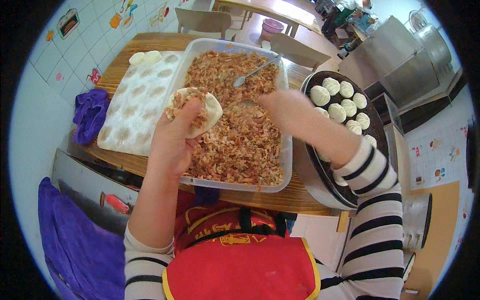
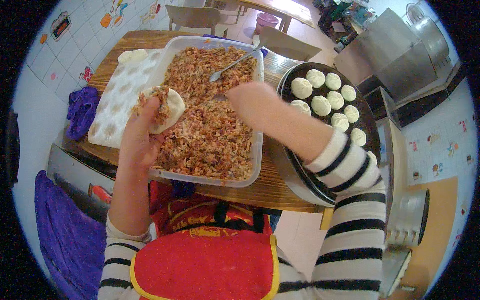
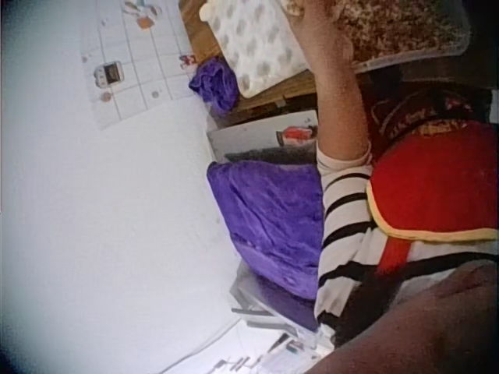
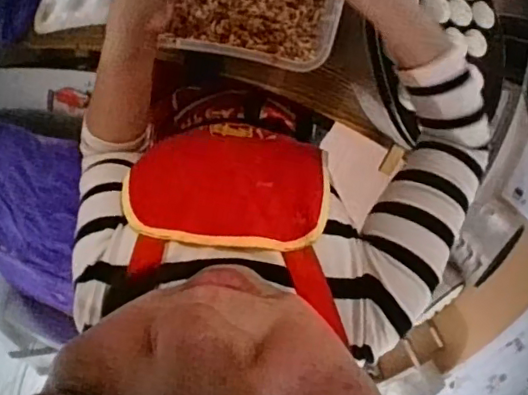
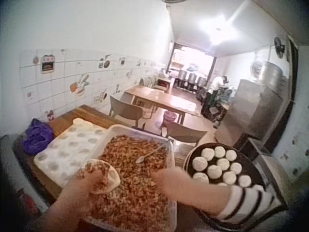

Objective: The person repeatedly takes a round dough wrapper, scoops a portion of seasoned meat filling into it, and pleats the edges to seal each bun. Finished buns are placed on a round bamboo steamer tray. The process continues with multiple buns assembled in sequence.

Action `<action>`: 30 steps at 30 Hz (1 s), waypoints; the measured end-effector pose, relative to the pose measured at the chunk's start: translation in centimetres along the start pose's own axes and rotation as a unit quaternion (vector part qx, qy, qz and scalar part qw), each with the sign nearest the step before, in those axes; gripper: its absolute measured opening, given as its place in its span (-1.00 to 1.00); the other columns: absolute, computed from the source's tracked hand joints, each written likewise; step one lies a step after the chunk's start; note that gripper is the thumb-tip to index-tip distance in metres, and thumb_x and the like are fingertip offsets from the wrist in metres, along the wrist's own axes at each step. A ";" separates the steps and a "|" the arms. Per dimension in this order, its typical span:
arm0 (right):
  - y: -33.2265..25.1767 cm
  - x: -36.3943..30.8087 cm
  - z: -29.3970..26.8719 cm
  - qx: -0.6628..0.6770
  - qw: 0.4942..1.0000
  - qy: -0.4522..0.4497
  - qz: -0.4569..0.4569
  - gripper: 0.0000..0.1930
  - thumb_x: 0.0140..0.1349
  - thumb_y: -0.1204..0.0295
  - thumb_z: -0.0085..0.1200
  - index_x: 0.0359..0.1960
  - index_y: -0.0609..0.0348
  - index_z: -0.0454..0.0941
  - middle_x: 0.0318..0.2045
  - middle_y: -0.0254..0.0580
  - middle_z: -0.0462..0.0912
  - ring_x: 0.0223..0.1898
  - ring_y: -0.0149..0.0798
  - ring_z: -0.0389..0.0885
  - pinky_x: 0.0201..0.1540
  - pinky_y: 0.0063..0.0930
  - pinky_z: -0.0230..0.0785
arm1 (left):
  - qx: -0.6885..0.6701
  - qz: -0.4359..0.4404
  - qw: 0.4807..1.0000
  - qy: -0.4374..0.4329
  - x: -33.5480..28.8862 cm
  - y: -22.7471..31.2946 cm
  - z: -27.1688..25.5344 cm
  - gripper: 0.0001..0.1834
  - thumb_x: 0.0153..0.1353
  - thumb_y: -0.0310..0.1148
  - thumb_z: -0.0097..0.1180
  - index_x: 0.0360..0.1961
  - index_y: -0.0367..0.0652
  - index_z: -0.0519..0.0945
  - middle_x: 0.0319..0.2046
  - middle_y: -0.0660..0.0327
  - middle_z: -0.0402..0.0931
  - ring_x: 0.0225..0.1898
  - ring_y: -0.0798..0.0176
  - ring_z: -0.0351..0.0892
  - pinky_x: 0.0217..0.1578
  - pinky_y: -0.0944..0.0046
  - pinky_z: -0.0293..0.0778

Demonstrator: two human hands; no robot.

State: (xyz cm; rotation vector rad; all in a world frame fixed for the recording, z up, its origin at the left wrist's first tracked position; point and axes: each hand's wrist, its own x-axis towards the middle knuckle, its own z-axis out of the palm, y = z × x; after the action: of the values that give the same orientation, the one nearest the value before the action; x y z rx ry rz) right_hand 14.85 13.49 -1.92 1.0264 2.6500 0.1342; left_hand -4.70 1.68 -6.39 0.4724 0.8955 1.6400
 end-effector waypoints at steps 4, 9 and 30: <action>-2.1 -0.9 4.6 0.033 0.994 0.080 -0.067 -0.85 0.07 0.50 -0.02 -0.34 0.26 0.53 -0.48 -0.06 0.62 -0.40 -0.08 0.65 -0.42 -0.25 0.50 | -0.103 -0.038 0.994 0.007 -0.1 0.3 -0.4 -0.61 0.32 -0.31 -0.04 0.10 -0.27 0.34 0.03 0.07 0.43 0.04 0.13 0.48 0.02 0.08 0.50; -4.2 -6.3 3.4 0.021 0.993 0.028 -0.111 -0.48 0.00 0.48 0.04 0.08 0.25 0.31 -0.41 -0.13 0.54 -0.35 -0.09 0.60 -0.39 -0.25 0.46 | -0.071 -0.018 0.997 0.014 0.0 -0.2 -0.8 -0.62 0.32 -0.32 -0.04 0.09 -0.28 0.34 0.01 0.08 0.44 0.02 0.14 0.50 -0.01 0.08 0.52; -4.3 -4.4 2.7 0.234 0.931 -0.073 -0.270 -0.82 0.04 0.48 -0.01 -0.30 0.23 0.52 -0.42 0.07 0.61 -0.31 0.09 0.61 -0.26 -0.11 0.46 | -0.027 0.036 0.997 0.055 -0.4 -0.2 -1.5 -0.65 0.27 -0.38 0.02 0.04 -0.28 0.39 -0.08 0.12 0.51 -0.10 0.19 0.57 -0.19 0.20 0.60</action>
State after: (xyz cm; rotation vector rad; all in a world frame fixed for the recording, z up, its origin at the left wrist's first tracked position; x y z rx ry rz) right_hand 16.02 7.29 -4.25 0.3521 2.7658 -0.6896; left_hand -5.52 0.85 -7.41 0.3836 0.9221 1.7651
